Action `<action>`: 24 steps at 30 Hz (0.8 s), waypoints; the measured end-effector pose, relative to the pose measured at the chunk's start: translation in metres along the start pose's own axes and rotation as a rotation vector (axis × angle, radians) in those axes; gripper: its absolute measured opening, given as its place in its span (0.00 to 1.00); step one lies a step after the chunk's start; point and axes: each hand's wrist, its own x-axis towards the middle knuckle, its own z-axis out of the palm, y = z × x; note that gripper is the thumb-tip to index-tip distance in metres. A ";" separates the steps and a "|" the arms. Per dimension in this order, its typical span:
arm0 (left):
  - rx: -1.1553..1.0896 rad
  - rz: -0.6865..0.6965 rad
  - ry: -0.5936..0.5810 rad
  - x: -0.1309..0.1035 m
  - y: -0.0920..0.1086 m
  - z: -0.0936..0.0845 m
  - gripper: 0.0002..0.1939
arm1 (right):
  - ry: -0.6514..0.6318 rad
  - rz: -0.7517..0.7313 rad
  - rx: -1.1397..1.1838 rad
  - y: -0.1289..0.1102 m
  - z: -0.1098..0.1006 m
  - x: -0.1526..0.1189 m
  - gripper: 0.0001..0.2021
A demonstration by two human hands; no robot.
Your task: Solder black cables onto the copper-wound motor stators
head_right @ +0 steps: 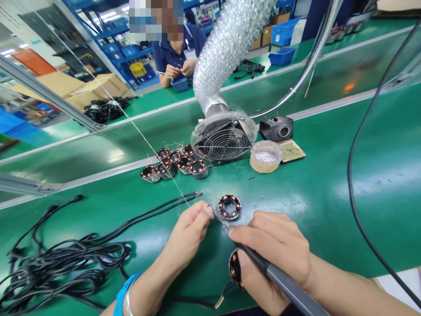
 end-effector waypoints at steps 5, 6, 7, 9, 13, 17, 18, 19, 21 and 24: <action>0.009 -0.004 0.000 0.000 -0.001 0.000 0.18 | 0.031 0.024 0.023 0.002 -0.004 -0.003 0.19; 0.007 -0.003 -0.001 0.000 -0.001 0.000 0.17 | 0.044 0.029 0.030 0.002 -0.005 -0.004 0.19; 0.004 -0.002 -0.001 0.000 -0.001 0.000 0.17 | 0.047 0.038 0.034 0.002 -0.006 -0.004 0.18; 0.005 -0.003 -0.002 0.000 -0.001 0.000 0.16 | 0.054 0.062 0.040 0.003 -0.006 -0.005 0.17; 0.020 -0.006 -0.004 0.000 0.000 0.000 0.15 | 0.058 0.079 0.057 0.005 -0.005 -0.006 0.17; 0.022 -0.003 -0.001 0.000 0.000 0.000 0.15 | 0.078 0.070 0.065 0.007 -0.002 -0.006 0.16; 0.022 -0.004 0.000 0.000 0.000 0.001 0.15 | 0.076 0.072 0.063 0.007 -0.002 -0.006 0.16; 0.023 -0.004 0.001 0.000 0.000 0.001 0.16 | 0.073 0.068 0.064 0.007 -0.002 -0.005 0.16; 0.024 -0.007 0.002 0.000 0.000 0.001 0.16 | 0.060 0.074 0.062 0.007 -0.003 -0.004 0.16; 0.023 -0.007 0.008 0.000 0.001 0.001 0.16 | 0.093 0.058 0.026 0.007 -0.006 -0.003 0.16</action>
